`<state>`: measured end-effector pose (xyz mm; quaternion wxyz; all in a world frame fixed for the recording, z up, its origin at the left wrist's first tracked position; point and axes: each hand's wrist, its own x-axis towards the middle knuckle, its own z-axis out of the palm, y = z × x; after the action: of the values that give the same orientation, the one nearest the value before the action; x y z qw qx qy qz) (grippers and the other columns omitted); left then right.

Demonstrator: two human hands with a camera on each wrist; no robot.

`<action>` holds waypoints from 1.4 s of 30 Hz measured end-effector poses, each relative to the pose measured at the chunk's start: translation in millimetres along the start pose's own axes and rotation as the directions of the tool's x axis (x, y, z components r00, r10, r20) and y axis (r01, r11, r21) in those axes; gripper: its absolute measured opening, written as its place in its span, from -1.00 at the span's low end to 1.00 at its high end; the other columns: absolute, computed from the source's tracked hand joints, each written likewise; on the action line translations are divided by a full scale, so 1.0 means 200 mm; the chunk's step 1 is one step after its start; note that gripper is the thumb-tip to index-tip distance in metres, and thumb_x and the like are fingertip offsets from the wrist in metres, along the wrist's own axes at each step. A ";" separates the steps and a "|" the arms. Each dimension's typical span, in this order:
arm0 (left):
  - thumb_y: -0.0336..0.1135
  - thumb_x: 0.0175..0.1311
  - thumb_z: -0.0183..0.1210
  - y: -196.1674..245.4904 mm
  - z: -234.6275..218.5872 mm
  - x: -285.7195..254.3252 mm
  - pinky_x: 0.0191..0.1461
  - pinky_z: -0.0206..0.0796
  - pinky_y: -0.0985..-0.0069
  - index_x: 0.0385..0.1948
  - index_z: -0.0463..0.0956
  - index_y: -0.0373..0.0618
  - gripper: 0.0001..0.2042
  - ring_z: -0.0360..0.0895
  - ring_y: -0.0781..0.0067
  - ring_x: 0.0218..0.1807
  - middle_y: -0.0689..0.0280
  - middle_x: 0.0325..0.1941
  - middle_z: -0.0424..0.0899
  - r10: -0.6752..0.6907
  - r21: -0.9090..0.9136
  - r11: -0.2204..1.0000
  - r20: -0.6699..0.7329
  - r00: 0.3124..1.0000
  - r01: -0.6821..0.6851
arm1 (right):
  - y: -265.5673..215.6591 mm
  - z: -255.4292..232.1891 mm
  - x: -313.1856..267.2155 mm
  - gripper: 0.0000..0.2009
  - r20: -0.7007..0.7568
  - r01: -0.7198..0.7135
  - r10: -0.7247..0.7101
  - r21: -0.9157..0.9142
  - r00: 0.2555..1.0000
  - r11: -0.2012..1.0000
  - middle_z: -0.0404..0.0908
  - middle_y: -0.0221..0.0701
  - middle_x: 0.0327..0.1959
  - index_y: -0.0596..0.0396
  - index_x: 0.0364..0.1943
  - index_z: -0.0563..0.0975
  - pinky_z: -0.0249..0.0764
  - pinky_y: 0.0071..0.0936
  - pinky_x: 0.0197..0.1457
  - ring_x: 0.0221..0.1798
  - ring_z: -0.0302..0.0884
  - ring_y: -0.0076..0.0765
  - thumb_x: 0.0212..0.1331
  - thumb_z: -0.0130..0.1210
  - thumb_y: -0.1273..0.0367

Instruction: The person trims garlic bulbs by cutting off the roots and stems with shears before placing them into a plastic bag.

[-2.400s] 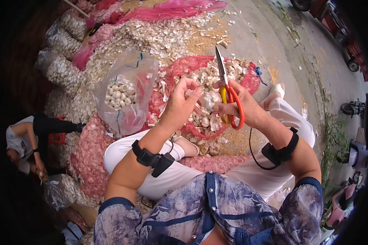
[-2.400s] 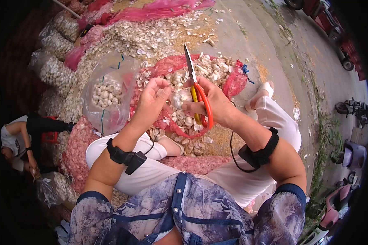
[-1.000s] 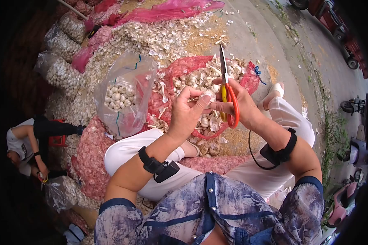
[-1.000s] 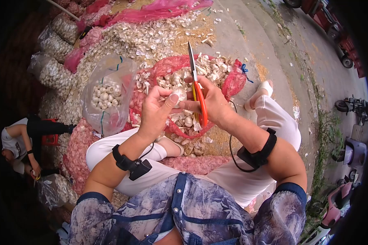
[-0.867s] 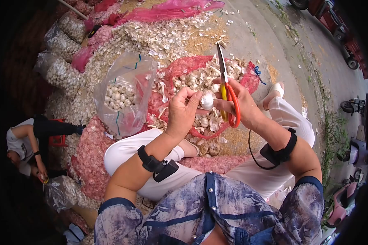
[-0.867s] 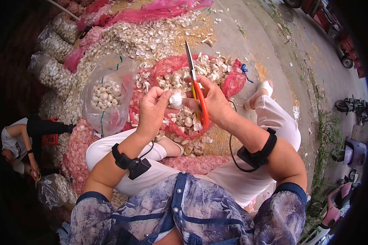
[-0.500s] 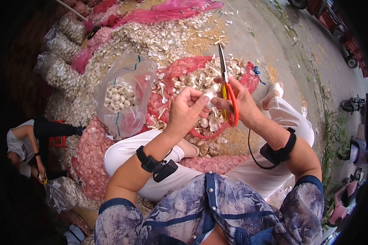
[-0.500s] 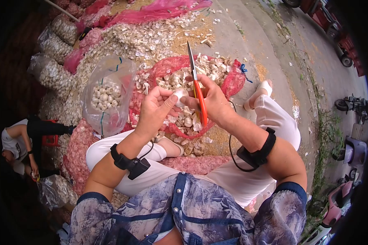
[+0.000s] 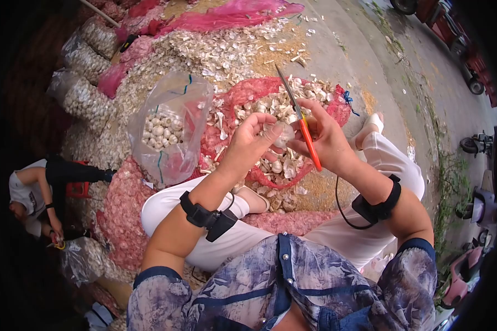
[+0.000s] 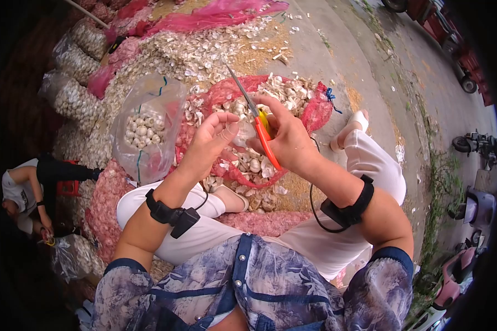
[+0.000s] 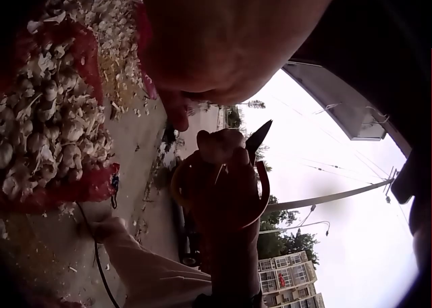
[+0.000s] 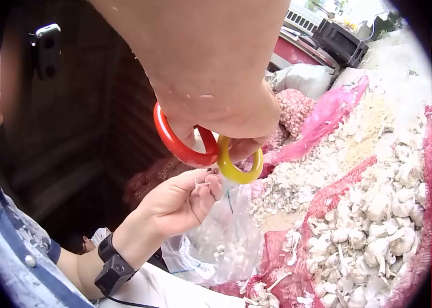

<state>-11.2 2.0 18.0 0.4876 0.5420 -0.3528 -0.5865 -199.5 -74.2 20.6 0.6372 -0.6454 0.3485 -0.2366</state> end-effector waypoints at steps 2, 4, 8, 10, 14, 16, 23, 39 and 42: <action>-0.28 0.37 0.18 -0.07 0.01 0.01 -0.27 0.57 0.57 -0.03 0.39 -0.20 -0.72 0.63 0.51 -0.19 0.26 -0.08 0.53 0.018 0.039 0.999 0.030 0.999 -0.019 | 0.00 0.01 0.00 -0.35 0.063 0.052 -0.049 -0.044 0.997 0.998 0.53 -0.47 -0.21 0.01 0.28 0.27 0.44 -0.62 -0.09 -0.14 0.48 -0.61 0.10 0.33 0.50; -0.38 0.32 0.22 -0.11 0.03 0.02 -0.10 0.62 0.50 -0.07 0.39 -0.21 -0.75 0.62 0.51 -0.09 0.27 -0.06 0.53 0.060 -0.021 0.998 0.053 0.997 -0.059 | 0.04 0.02 0.01 -0.37 0.044 0.088 -0.088 -0.005 0.995 0.996 0.54 -0.46 -0.20 0.02 0.27 0.27 0.45 -0.61 -0.03 -0.11 0.49 -0.60 0.12 0.31 0.51; -0.35 0.37 0.16 -0.19 0.02 0.03 -0.04 0.63 0.45 -0.16 0.41 -0.19 -0.84 0.62 0.55 -0.17 0.30 -0.15 0.56 0.147 -0.026 0.989 -0.011 0.989 -0.147 | 0.10 0.02 0.03 -0.39 0.027 0.081 -0.084 0.095 0.996 0.992 0.56 -0.45 -0.16 0.02 0.27 0.28 0.48 -0.56 0.07 -0.04 0.51 -0.58 0.14 0.27 0.56; -0.30 0.42 0.10 -0.21 -0.02 0.05 -0.29 0.61 0.56 -0.30 0.41 -0.23 -0.82 0.57 0.62 -0.35 0.37 -0.41 0.54 0.175 0.040 0.984 -0.105 0.979 -0.172 | 0.08 0.00 0.03 -0.39 0.061 0.018 -0.027 0.143 0.998 0.990 0.58 -0.43 -0.14 0.03 0.27 0.28 0.49 -0.55 0.08 -0.04 0.52 -0.57 0.12 0.27 0.56; -0.24 0.47 0.02 -0.15 0.03 0.02 -0.33 0.63 0.51 -0.37 0.40 -0.21 -0.76 0.54 0.64 -0.40 0.38 -0.48 0.52 0.203 -0.068 0.976 -0.084 0.976 -0.209 | 0.01 -0.02 0.02 -0.41 0.125 -0.154 0.123 0.271 0.984 0.950 0.60 -0.39 -0.12 0.05 0.25 0.31 0.51 -0.54 0.10 -0.06 0.54 -0.55 0.11 0.28 0.54; -0.22 0.47 0.03 -0.15 0.03 0.02 -0.36 0.63 0.49 -0.30 0.41 -0.21 -0.78 0.55 0.63 -0.35 0.35 -0.38 0.54 0.131 -0.173 0.974 -0.101 0.986 -0.147 | 0.01 -0.02 0.02 -0.43 0.122 -0.146 0.114 0.292 0.986 0.945 0.61 -0.38 -0.14 0.07 0.23 0.31 0.51 -0.55 0.07 -0.09 0.55 -0.55 0.12 0.27 0.53; -0.38 0.34 0.19 -0.13 0.03 -0.01 -0.13 0.54 0.58 -0.04 0.39 -0.15 -0.76 0.58 0.58 -0.14 0.34 -0.13 0.56 -0.011 -0.176 0.984 0.089 0.996 0.027 | 0.05 -0.02 0.04 -0.43 -0.037 -0.120 0.136 0.285 0.990 0.951 0.60 -0.40 -0.25 0.09 0.19 0.33 0.52 -0.56 -0.13 -0.20 0.57 -0.53 0.07 0.31 0.52; -0.59 0.21 0.22 -0.10 -0.05 -0.01 0.04 0.52 0.53 0.11 0.38 -0.28 -0.59 0.57 0.50 0.01 0.20 0.01 0.58 0.090 0.031 0.995 0.123 0.988 -0.095 | 0.04 -0.04 0.04 -0.46 0.058 -0.104 0.097 0.132 0.994 0.986 0.61 -0.44 -0.27 0.09 0.12 0.33 0.48 -0.65 -0.17 -0.19 0.55 -0.59 0.05 0.33 0.53; -0.55 0.26 0.18 -0.06 -0.05 -0.02 0.05 0.52 0.50 0.14 0.38 -0.28 -0.60 0.58 0.48 0.02 0.21 0.02 0.59 0.048 -0.093 0.995 0.191 0.980 -0.030 | 0.07 -0.06 0.05 -0.49 0.075 -0.107 0.092 0.244 0.993 0.964 0.60 -0.45 -0.30 0.10 0.11 0.34 0.47 -0.65 -0.20 -0.25 0.54 -0.61 0.07 0.29 0.54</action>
<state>-4.9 10.3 5.4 0.4864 0.4531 -0.3823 -0.6419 -204.6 -88.6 6.5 0.7346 -0.5494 0.3281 -0.2257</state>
